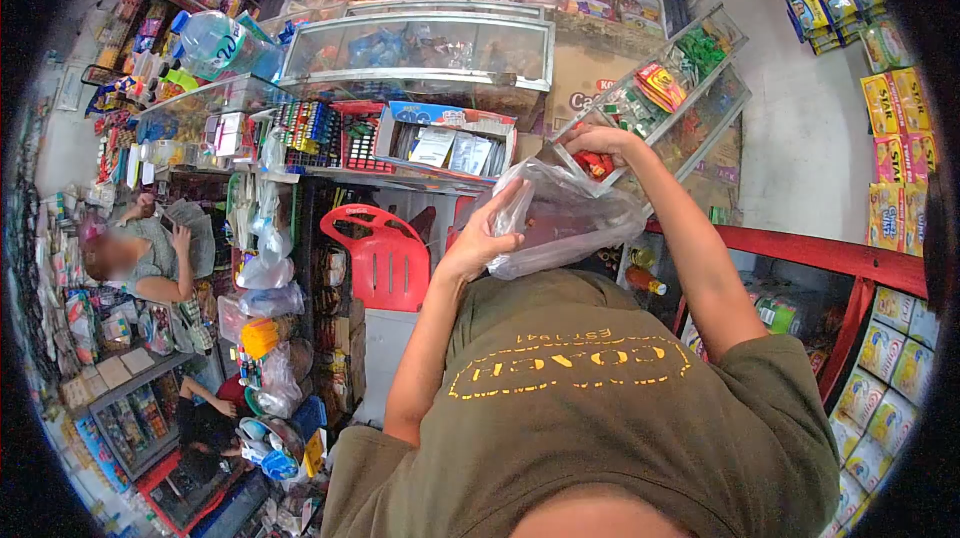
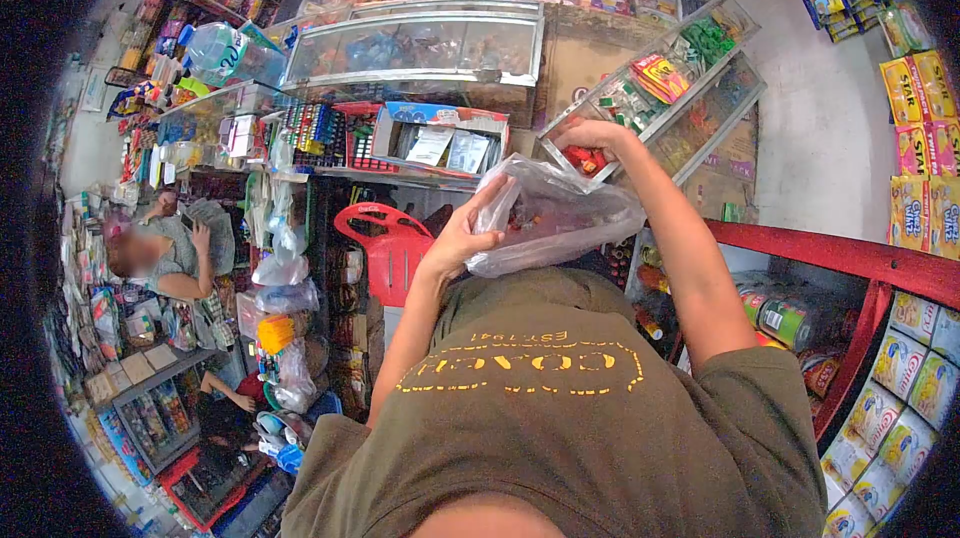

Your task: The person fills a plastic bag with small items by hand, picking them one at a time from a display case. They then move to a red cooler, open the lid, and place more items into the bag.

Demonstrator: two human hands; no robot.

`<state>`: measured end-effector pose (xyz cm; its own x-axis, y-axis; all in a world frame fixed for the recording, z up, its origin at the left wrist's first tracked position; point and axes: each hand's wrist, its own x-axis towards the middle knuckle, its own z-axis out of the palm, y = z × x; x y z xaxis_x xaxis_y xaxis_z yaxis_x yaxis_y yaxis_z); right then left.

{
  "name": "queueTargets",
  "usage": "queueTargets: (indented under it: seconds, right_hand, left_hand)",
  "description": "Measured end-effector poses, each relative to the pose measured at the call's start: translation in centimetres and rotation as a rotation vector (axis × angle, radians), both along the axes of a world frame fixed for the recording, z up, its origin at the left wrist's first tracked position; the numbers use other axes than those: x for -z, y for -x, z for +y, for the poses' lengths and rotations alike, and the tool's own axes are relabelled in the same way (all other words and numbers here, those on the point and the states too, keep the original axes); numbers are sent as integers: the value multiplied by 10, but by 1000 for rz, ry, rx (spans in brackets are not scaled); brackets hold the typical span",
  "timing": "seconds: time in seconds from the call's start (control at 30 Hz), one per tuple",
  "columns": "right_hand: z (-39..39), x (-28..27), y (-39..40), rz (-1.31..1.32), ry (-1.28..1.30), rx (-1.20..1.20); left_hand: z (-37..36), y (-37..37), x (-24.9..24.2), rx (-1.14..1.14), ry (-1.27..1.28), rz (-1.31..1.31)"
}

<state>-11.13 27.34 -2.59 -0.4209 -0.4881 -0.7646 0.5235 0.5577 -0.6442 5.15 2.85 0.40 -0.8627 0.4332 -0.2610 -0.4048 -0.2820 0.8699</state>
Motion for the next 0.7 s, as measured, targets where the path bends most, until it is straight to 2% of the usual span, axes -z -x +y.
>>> queueTargets:
  seconds: [0.07, 0.3, 0.37, 0.43, 0.53, 0.7]
  right_hand:
    - [-1, -4, -2, -89, -8, 109]
    - [2, 3, 5, -181, -71, 130]
    - [5, 9, 5, -181, -21, 219]
    - [4, 8, -1, -107, 10, 252]
    - [2, 7, -6, 261, -98, 169]
    - [0, 7, -14, 507, -161, 160]
  left_hand:
    - [-1, 0, 2, -23, -2, 16]
    - [-4, 1, 5, -38, -16, 14]
    - [-6, 0, 5, -31, 14, 27]
    - [-7, -1, 4, -40, 7, 11]
    - [-10, -3, 11, -54, 11, 28]
    - [-11, -4, 12, -54, 9, 45]
